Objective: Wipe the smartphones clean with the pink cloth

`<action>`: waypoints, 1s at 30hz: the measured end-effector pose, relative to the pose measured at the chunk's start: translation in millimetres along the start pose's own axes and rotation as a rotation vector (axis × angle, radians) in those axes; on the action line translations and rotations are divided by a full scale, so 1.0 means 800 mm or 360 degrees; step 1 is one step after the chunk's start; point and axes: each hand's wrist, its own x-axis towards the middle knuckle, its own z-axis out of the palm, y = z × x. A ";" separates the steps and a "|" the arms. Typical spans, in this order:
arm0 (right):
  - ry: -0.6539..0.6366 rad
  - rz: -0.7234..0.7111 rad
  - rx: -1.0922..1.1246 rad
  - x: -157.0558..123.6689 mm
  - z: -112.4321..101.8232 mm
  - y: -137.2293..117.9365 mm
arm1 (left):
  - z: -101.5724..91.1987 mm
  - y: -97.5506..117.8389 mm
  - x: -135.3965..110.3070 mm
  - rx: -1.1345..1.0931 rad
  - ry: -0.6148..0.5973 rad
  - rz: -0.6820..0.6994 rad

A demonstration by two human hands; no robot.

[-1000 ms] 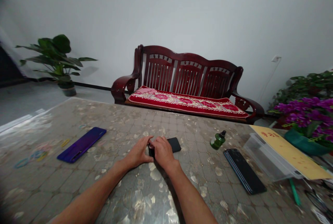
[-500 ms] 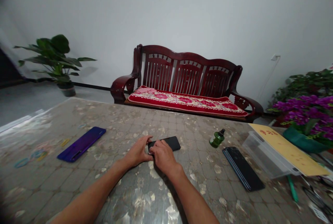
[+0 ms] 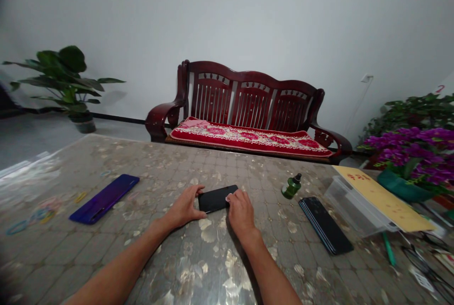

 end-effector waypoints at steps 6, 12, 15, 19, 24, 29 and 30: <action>-0.0070 -0.0250 0.0066 -0.014 0.001 -0.027 | 0.001 0.000 -0.001 -0.0037 0.0020 -0.0009; -0.0008 0.0149 -0.0074 0.003 -0.009 0.033 | -0.003 0.004 -0.002 0.0031 -0.0036 -0.0031; -0.0039 0.0185 -0.0130 0.002 -0.015 0.040 | -0.003 0.006 -0.002 0.0038 -0.0045 -0.0032; -0.0064 0.0112 -0.0119 -0.006 -0.017 0.035 | -0.005 0.009 -0.001 0.0038 -0.0043 -0.0031; -0.0086 0.0112 -0.0110 0.019 -0.011 0.040 | -0.007 0.013 -0.002 0.0046 -0.0040 0.0000; -0.0180 0.0074 -0.0179 0.056 -0.008 0.037 | -0.007 0.015 -0.002 0.0067 -0.0024 -0.0006; -0.0190 0.0060 -0.0187 0.057 -0.008 0.035 | -0.007 0.015 -0.002 0.0065 -0.0021 -0.0015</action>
